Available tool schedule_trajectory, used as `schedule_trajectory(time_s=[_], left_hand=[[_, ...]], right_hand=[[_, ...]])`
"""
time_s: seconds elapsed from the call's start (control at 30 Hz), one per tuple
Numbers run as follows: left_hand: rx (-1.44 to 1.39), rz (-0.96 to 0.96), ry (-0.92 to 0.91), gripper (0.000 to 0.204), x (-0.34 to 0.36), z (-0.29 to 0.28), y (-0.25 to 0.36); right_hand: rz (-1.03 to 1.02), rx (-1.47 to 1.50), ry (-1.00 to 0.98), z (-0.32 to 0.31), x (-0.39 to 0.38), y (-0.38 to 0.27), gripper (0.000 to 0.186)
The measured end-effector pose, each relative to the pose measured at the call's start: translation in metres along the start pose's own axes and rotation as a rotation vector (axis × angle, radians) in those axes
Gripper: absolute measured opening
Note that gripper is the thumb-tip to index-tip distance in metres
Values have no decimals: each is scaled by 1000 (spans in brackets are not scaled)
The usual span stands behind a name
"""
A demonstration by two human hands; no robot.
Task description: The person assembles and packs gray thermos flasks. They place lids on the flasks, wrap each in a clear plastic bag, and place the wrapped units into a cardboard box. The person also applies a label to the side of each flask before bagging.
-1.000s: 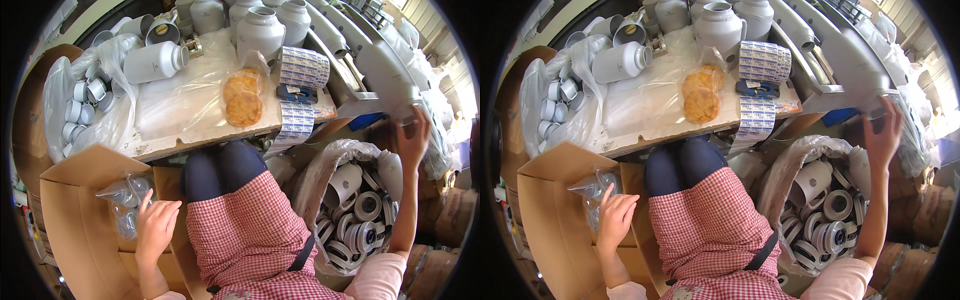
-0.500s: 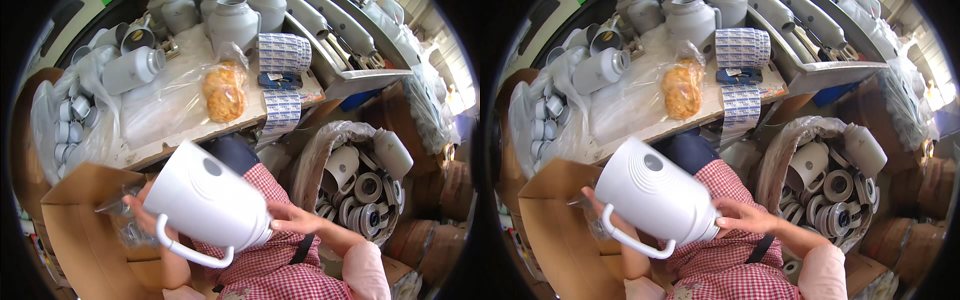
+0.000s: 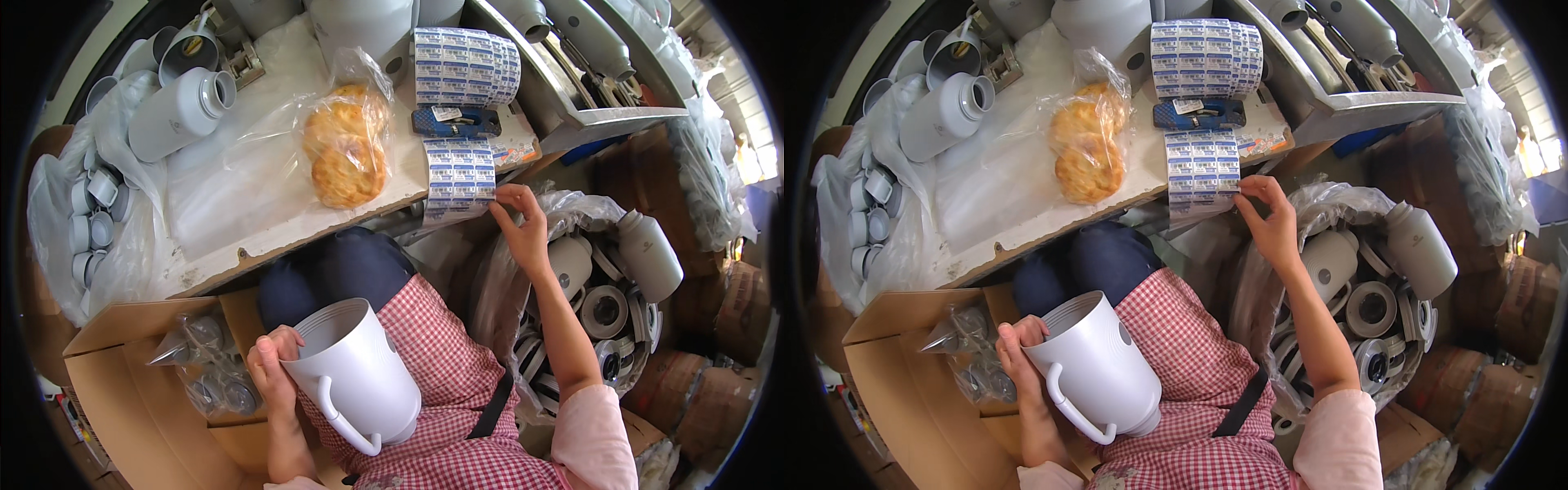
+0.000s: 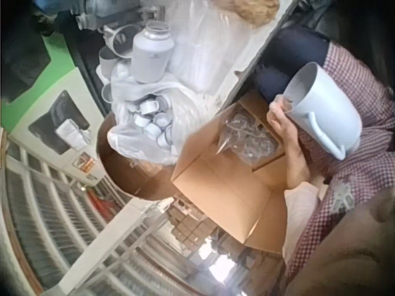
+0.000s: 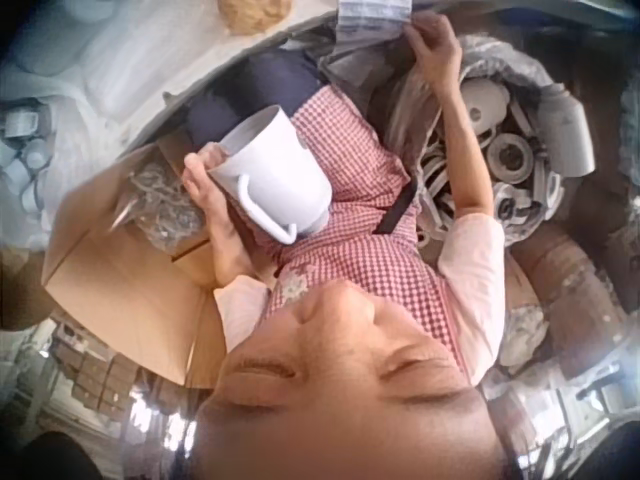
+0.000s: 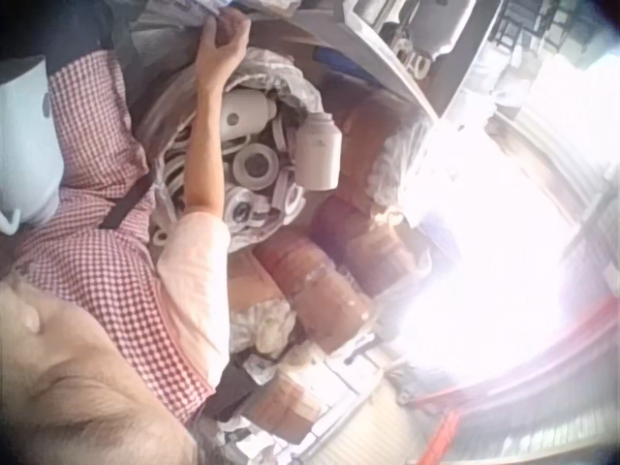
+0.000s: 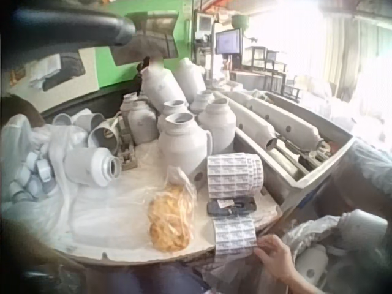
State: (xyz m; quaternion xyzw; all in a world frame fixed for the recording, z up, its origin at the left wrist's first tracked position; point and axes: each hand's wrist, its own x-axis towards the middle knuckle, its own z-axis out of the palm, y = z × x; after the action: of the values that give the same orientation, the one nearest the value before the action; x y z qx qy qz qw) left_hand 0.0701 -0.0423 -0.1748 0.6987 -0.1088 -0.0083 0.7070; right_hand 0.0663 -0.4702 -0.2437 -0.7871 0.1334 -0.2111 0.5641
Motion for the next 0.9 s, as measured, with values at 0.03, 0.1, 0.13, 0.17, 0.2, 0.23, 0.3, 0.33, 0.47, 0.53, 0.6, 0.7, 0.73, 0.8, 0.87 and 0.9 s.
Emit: schedule_trajectory(time_s=[0.03,0.1,0.13,0.17,0.2,0.23,0.3,0.33,0.47,0.53,0.6,0.7,0.73,0.8,0.87,0.9], left_hand=[[36,-7,0,65,0,-1,2],[74,-3,8,64,0,1,5],[132,43,36,64,0,2,6],[192,86,54,63,0,4,7],[255,113,82,62,-1,5,9],[243,167,86,58,-2,5,11],[200,174,45,53,-6,3,16],[171,135,33,50,-9,0,20],[159,25,-211,31,-15,-10,37],[176,-50,-238,24,-17,-11,44],[202,-61,-238,23,-18,-9,48],[234,-15,-235,21,-18,-4,50],[241,3,-227,20,-19,-2,50],[244,28,-211,19,-20,-1,50],[233,34,-190,18,-22,-2,50],[251,45,-189,19,-22,-3,50]], right_hand=[[-2,-91,30,-1,1,-4,21],[-145,-292,32,-2,3,-7,18],[-121,-266,52,-3,4,-7,16],[-129,-264,68,-3,5,-7,14],[-177,-293,58,-3,6,-7,12],[-131,-239,78,-3,4,-8,9],[-100,-250,65,-2,-3,-17,8],[-110,-276,78,0,-10,-25,10],[-558,-726,134,9,-43,-88,17],[-416,-496,-42,19,-62,-126,19],[166,115,-395,32,-73,-160,12],[504,508,-695,61,-79,-193,14],[471,467,-703,71,-82,-199,13],[423,362,-706,87,-85,-208,12],[389,238,-733,97,-87,-213,11],[352,200,-729,99,-88,-215,10]])
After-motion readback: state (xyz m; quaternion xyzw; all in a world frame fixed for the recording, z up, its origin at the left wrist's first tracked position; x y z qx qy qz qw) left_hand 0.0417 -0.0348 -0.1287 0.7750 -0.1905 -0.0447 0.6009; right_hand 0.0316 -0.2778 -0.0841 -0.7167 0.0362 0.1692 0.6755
